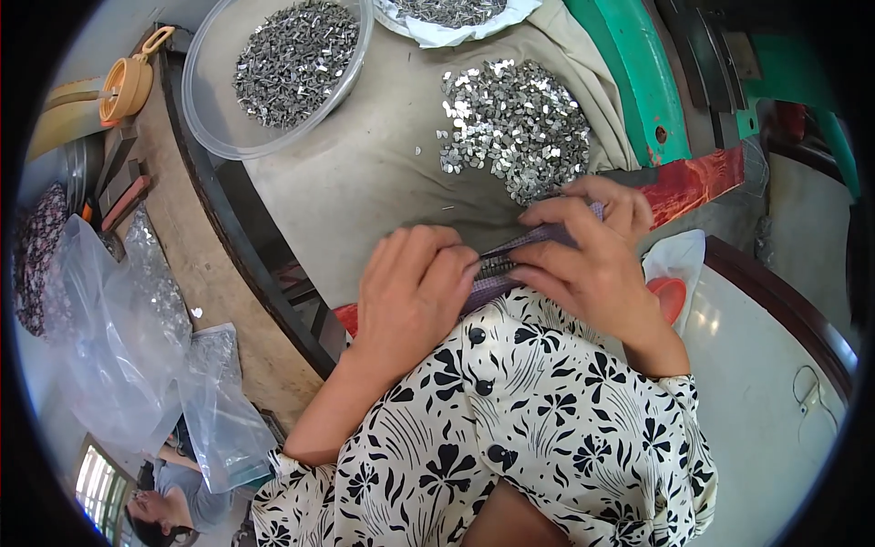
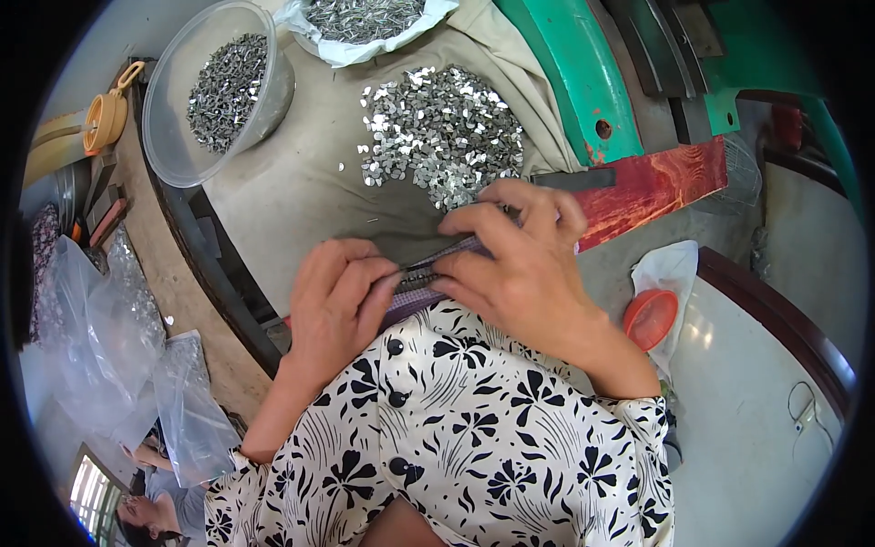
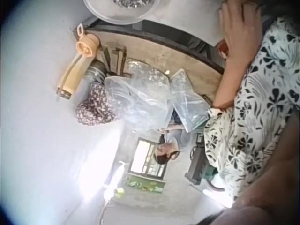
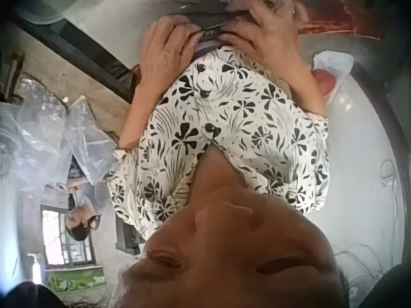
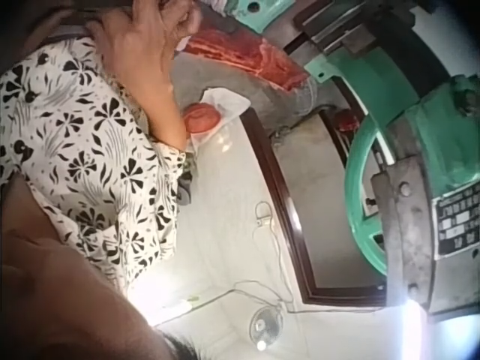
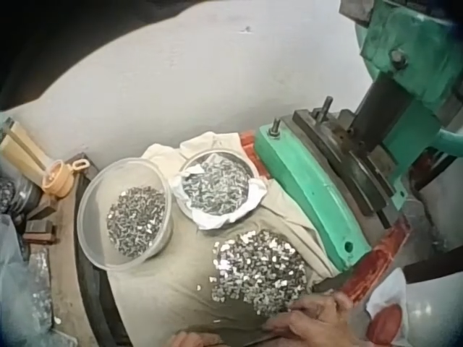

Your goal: Assembling metal zipper teeth onto a zipper tape using an alignment tool and a manual press.

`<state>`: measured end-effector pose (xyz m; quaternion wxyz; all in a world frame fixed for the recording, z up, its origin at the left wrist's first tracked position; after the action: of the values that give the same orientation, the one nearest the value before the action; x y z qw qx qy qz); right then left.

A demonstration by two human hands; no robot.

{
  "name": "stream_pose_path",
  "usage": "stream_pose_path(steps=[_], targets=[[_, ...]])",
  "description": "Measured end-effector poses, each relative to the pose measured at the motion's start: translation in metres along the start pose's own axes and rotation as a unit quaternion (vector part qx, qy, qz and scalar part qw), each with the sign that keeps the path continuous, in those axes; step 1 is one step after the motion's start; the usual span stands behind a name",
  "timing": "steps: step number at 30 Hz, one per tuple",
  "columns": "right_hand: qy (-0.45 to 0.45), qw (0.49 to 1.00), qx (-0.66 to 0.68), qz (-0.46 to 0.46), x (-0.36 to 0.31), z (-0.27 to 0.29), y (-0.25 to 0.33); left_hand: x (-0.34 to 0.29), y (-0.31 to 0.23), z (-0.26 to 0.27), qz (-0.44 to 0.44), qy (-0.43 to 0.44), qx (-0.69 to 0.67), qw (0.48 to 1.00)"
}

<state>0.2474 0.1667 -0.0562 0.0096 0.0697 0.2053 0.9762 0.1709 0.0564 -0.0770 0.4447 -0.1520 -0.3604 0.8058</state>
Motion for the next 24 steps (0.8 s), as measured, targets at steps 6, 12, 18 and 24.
stream_pose_path(steps=[6,12,18,24], targets=[[-0.067,0.998,-0.021,-0.002,0.024,0.013,-0.020,-0.001,-0.011,-0.014,-0.035,0.012,-0.017,0.999],[-0.106,0.992,-0.057,0.043,0.057,-0.001,-0.019,0.001,-0.015,-0.026,-0.060,0.018,-0.007,0.998],[-0.086,0.987,-0.108,0.078,0.060,-0.010,-0.007,0.002,-0.015,-0.025,-0.059,0.017,0.006,0.998],[-0.073,0.995,-0.051,0.042,0.062,-0.008,-0.015,0.000,-0.016,-0.026,-0.072,0.045,0.002,0.996]])
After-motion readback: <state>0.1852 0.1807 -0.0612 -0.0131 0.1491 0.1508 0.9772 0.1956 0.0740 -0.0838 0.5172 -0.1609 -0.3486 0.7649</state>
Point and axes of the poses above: each hand's wrist, its own x-axis towards the middle knuckle, its own z-axis out of the back of the hand, y = z × x, the point moved 10 cm from there along x, towards the middle knuckle, and after that the axes turned 5 degrees about z, right-handed, at the moved point
